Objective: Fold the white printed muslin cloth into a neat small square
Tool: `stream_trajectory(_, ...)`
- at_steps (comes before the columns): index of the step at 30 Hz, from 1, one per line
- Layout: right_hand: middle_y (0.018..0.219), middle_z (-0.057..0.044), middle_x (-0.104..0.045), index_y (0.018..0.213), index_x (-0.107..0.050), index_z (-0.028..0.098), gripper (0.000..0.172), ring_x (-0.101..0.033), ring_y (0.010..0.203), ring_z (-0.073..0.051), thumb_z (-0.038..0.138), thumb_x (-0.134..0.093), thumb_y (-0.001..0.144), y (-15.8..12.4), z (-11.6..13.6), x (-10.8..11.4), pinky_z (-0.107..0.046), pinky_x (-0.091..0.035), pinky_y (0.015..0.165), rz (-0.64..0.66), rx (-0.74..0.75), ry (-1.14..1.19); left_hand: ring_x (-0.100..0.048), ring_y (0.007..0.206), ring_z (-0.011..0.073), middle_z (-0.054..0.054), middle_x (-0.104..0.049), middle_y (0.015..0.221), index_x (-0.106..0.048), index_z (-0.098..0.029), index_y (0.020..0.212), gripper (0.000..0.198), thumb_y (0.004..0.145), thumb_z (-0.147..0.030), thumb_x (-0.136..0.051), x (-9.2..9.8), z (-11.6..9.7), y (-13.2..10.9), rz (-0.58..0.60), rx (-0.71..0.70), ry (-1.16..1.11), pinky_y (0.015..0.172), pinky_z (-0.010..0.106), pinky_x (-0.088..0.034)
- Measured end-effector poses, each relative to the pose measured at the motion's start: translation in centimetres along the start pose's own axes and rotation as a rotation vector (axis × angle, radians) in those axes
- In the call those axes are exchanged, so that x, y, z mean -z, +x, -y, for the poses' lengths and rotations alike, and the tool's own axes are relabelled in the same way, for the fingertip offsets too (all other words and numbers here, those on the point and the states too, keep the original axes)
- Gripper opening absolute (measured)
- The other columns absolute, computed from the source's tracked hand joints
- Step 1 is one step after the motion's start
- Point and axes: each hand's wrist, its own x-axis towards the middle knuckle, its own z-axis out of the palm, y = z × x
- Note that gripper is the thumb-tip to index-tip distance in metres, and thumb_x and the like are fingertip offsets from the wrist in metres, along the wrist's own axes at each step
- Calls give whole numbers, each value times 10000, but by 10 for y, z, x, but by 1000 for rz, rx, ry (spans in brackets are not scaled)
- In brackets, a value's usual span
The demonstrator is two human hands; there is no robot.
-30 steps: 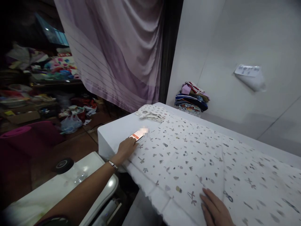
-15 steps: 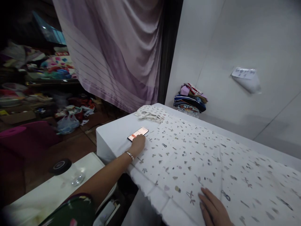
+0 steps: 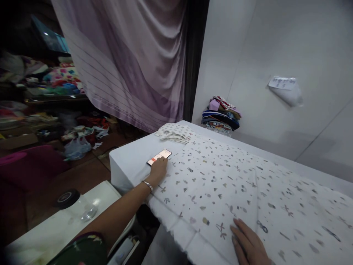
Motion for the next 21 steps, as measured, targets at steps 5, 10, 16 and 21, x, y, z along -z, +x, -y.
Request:
stream_trajectory(5, 1294, -60, -546, 1184, -615, 232, 352, -597, 1065, -248, 396, -486, 901, -1, 0, 0, -358, -565, 827, 31, -1, 0, -401, 1229, 208, 74, -468, 1345, -530, -210, 1146, 299, 904, -188, -356, -4, -11, -5, -35, -202, -68, 1003, 361, -332)
stream_trajectory(10, 1297, -66, -542, 1166, -628, 239, 344, -578, 1095, -254, 400, -495, 893, -6, -2, -5, -392, -546, 871, 42, -39, 17, -399, 1272, 205, 91, -470, 1370, -517, -184, 1195, 344, 917, -343, -392, -14, -12, -7, -18, -243, -143, 1048, 359, -314)
stream_trajectory(16, 1271, -57, -566, 1099, -672, 260, 345, -574, 1108, -252, 452, -473, 891, -4, -3, 0, -397, -535, 887, 111, -155, 97, -408, 1278, 201, 93, -486, 1366, -523, -175, 1209, 374, 913, -362, -388, -19, -7, -3, -41, -236, -164, 1070, 362, -312)
stream_trajectory(21, 1397, -55, -440, 1198, -621, 264, 418, -414, 1274, -290, 480, -422, 900, 1, 1, 33, -465, -423, 1007, 298, -316, 89, -448, 1248, 223, 125, -529, 1314, -549, -156, 1174, 365, 888, -323, -395, -21, -4, 0, -70, -289, -170, 1059, 390, -333)
